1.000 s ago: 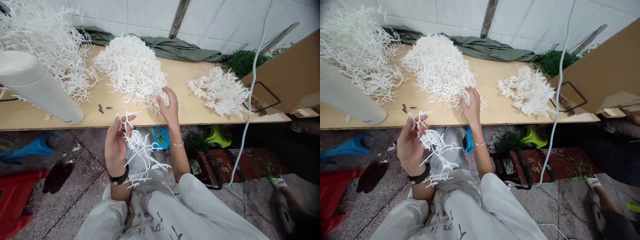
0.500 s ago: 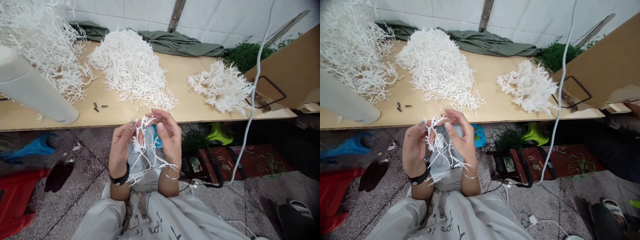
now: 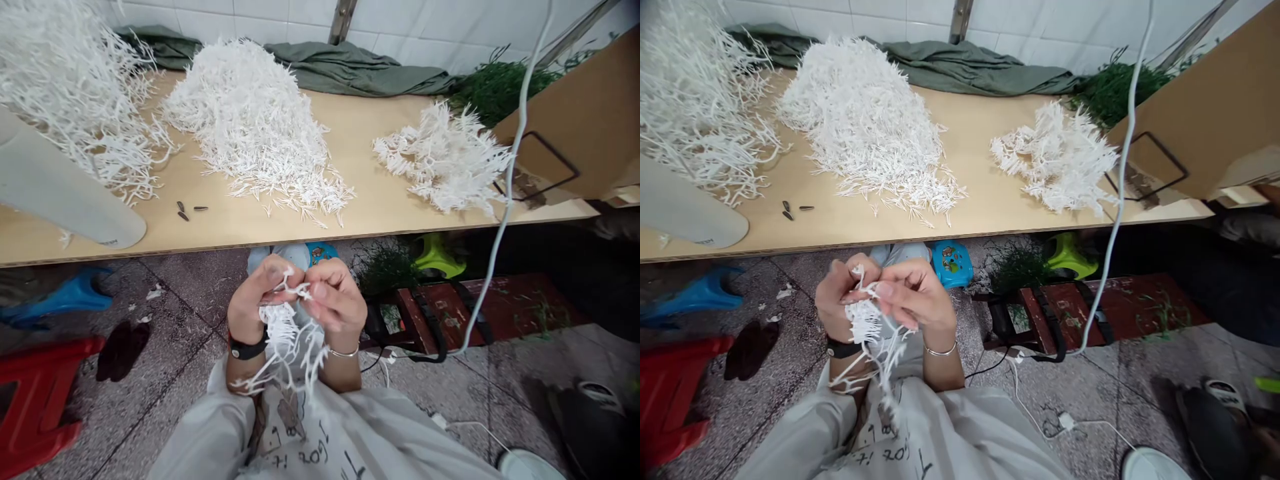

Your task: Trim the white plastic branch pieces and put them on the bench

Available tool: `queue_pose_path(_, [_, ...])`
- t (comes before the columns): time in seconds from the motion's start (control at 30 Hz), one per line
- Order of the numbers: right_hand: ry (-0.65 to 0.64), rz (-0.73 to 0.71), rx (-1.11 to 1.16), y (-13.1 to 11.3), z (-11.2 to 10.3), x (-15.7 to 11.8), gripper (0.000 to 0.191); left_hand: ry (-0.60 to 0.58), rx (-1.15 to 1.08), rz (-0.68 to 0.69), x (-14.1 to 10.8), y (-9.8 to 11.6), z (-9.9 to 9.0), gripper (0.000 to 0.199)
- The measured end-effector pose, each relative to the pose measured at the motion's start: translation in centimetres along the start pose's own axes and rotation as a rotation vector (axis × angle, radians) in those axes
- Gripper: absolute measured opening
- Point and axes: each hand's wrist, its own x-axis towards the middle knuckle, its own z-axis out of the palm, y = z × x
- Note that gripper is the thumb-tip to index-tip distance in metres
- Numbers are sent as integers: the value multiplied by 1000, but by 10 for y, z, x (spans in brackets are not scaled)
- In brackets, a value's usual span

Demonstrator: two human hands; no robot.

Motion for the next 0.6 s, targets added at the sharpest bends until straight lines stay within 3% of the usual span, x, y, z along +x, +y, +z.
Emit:
queue_pose_path(0.07, [-147,-52,319,5,-4,3,25,-133,-175,-88,3,-1,-2,51])
queue_pose_path(0.13, [-286,-242,652,6,-8,7,26,-245,-360,-142,10,-1,-6,53])
queue_pose_path(0.2, [-362,-462,845,2,-9,9,28,-256,-482,-152,17,3,-11,59])
queue_pose_path(0.23, [-326,-569,854,-2,-8,9,29,-224,-523,-149,21,6,-12,58])
queue_pose_path(0.3, [-105,-714,666,-13,-2,6,31,-141,-584,-142,24,13,-14,53])
queue_pose_path(0.37, [246,-802,321,-27,3,5,33,-95,-611,-116,25,19,-13,48])
queue_pose_path(0.5, [874,-815,-372,-45,-15,28,35,2,-513,5,20,24,-8,42])
queue_pose_path(0.57, [1025,-794,-635,-45,-39,51,25,72,-397,47,19,24,-5,43])
queue_pose_path(0.6, [1015,-729,-765,-42,-51,62,23,98,-340,61,19,23,-3,44])
